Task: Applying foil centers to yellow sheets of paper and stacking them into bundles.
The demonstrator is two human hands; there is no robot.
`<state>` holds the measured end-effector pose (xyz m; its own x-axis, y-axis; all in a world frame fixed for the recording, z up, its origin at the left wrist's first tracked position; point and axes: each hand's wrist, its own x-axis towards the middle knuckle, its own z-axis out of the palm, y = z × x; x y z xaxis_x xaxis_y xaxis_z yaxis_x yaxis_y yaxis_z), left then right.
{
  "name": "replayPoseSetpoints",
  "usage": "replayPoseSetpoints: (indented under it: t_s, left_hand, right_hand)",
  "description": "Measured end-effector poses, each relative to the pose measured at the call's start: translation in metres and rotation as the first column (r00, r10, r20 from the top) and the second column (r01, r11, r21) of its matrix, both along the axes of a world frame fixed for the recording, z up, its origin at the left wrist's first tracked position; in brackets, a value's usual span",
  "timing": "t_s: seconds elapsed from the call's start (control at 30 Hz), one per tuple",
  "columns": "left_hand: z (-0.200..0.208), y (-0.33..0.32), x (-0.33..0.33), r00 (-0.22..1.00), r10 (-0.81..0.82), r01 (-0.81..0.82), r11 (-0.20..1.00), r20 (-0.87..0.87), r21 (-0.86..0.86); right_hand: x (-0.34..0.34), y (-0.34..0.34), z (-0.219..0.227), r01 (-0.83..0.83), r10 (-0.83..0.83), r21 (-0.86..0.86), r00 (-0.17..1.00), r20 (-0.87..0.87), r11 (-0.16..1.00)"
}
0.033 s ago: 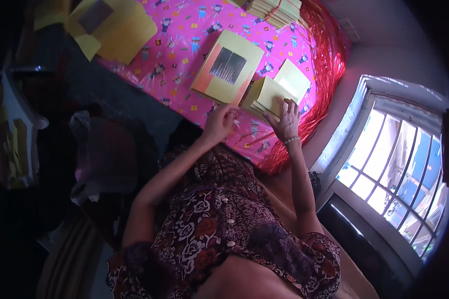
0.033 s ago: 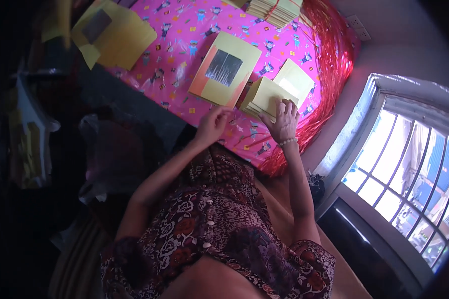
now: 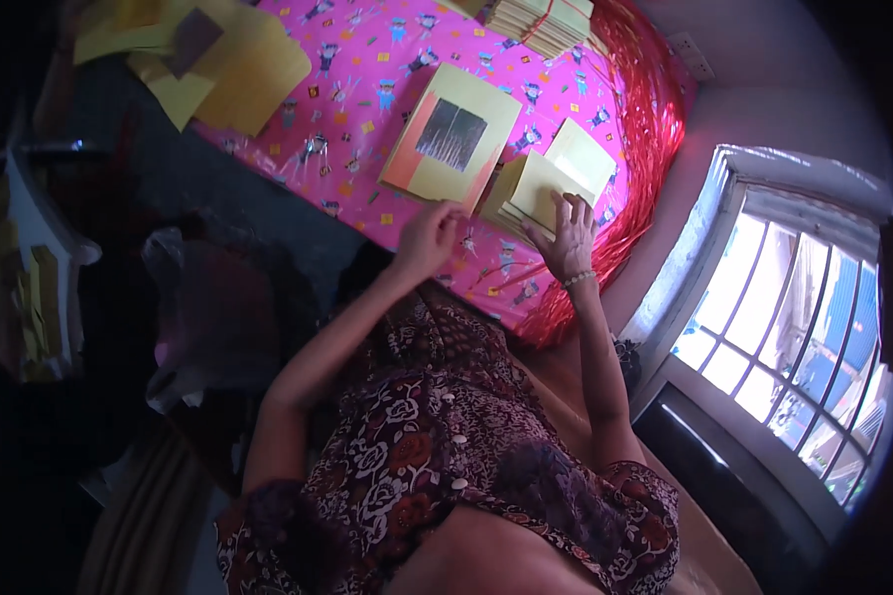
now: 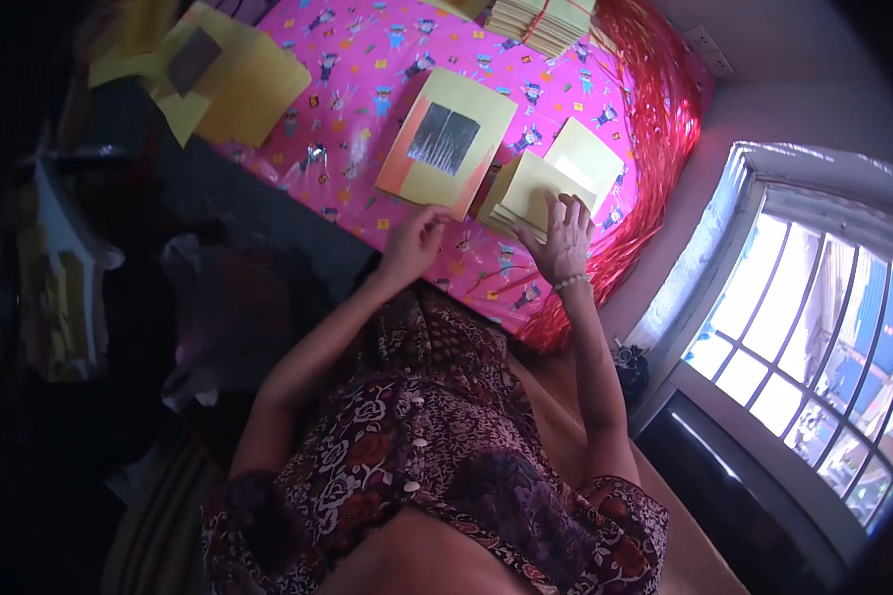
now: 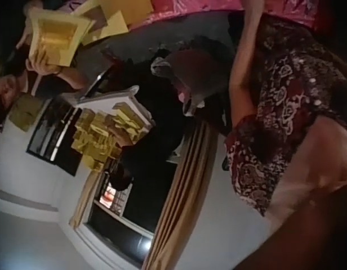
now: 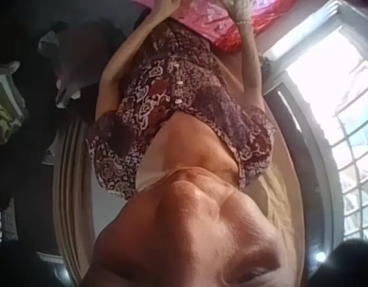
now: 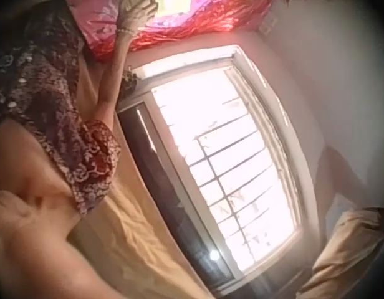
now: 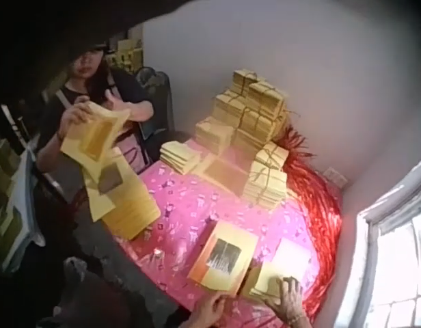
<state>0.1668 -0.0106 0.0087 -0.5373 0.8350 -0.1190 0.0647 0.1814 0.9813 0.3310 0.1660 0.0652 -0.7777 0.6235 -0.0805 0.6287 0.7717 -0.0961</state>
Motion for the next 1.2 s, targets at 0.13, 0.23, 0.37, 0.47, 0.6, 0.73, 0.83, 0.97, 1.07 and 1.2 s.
replayPoseSetpoints:
  t_s: [0.13, 0.23, 0.37, 0.47, 0.6, 0.73, 0.83, 0.97, 1.07, 1.2]
  left_hand:
    - [-0.011, 0.003, -0.064, 0.827, -0.2, 0.152, 0.979, -0.526, -0.134]
    - [-0.009, 0.004, -0.091, 0.648, -0.342, 0.288, 0.937, -0.681, -0.197]
    - [-0.006, 0.004, -0.103, 0.542, -0.454, 0.36, 0.886, -0.708, -0.292]
    - [-0.011, 0.008, -0.106, 0.519, -0.47, 0.4, 0.872, -0.714, -0.283]
    - [-0.016, 0.013, -0.112, 0.499, -0.497, 0.447, 0.85, -0.711, -0.28]
    - [-0.012, 0.015, -0.124, 0.539, -0.552, 0.547, 0.804, -0.636, -0.234]
    - [-0.01, 0.019, -0.129, 0.544, -0.586, 0.588, 0.777, -0.601, -0.226]
    - [-0.009, 0.02, -0.133, 0.551, -0.602, 0.613, 0.762, -0.578, -0.209]
    - [-0.007, 0.019, -0.133, 0.571, -0.609, 0.613, 0.762, -0.551, -0.208]
    - [-0.009, 0.018, -0.134, 0.593, -0.595, 0.614, 0.77, -0.543, -0.173]
  right_hand:
    - [-0.022, -0.011, -0.001, -0.137, 0.132, -0.024, 0.979, -0.155, 0.99]
    - [-0.047, -0.033, -0.019, -0.209, 0.195, -0.081, 0.969, -0.153, 0.974]
    - [-0.071, -0.057, -0.036, -0.249, 0.217, -0.155, 0.957, -0.193, 0.956]
    - [-0.078, -0.061, -0.049, -0.2, 0.189, -0.141, 0.978, -0.091, 0.969]
    - [-0.078, -0.057, -0.06, -0.224, 0.217, -0.1, 0.973, -0.081, 0.969]
    - [-0.076, -0.048, -0.055, -0.296, 0.29, -0.2, 0.955, -0.058, 0.934]
    - [-0.077, -0.043, -0.054, -0.299, 0.296, -0.222, 0.954, -0.046, 0.928]
    - [-0.079, -0.036, -0.053, -0.261, 0.251, -0.276, 0.965, -0.073, 0.925]
    - [-0.078, -0.035, -0.053, -0.239, 0.211, -0.291, 0.97, -0.124, 0.926]
    - [-0.079, -0.036, -0.051, -0.195, 0.178, -0.317, 0.981, -0.082, 0.928]
